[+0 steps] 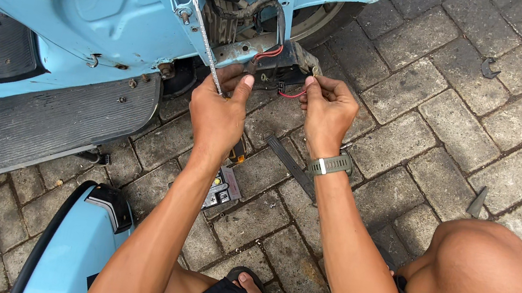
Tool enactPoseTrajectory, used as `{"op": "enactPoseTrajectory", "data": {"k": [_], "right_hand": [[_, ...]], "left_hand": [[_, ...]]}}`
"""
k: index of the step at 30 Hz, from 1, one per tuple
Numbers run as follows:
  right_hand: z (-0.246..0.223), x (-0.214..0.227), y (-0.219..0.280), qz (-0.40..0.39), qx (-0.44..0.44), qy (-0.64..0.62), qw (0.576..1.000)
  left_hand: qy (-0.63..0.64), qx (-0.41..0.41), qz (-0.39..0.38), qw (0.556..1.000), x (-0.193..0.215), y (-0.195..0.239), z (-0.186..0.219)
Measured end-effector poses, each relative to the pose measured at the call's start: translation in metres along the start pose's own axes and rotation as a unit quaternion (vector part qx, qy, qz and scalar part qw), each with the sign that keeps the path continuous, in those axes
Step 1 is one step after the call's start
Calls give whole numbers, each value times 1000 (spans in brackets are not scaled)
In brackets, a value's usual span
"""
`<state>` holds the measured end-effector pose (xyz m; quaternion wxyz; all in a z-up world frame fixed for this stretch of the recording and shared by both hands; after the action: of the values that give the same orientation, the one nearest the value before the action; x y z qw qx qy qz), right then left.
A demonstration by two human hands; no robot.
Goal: The person removes a screw from a light blue scooter's electrical housing using a screwdriver, disconnects a wire connector, and then reinstalls the component and secures it with the screw. The person also uses a socket wrench to tighten a bolt on the scooter's frame.
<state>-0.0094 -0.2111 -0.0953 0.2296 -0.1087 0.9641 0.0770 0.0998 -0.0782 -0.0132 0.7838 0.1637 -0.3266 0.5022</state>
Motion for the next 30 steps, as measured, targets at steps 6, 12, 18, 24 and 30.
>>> {"op": "enactPoseTrajectory", "data": {"k": [6, 12, 18, 24, 30], "right_hand": [[34, 9, -34, -46, 106, 239, 964], [13, 10, -25, -75, 120, 254, 957], [-12, 4, -24, -114, 166, 279, 939], [-21, 2, -30, -156, 186, 295, 924], [-43, -17, -30, -249, 195, 295, 902]], "left_hand": [[-4, -19, -3, 1000, -4, -4, -7], [0, -37, 3, 999, 2, -1, -4], [10, -35, -10, 999, 3, 2, 1], [21, -40, -5, 999, 3, 4, 3], [52, -41, 1, 998, 3, 2, 3]]}}
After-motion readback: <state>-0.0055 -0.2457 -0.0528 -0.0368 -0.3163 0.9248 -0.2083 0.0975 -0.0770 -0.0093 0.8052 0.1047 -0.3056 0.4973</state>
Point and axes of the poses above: each hand's wrist, its own y-axis away from the middle knuckle, its own x-axis out of the back of the hand, z = x × y, the point moved 4 cm from there along -y, towards the middle knuckle, and after that the axes turned 14 degrees about -y, right-handed, at the moved point
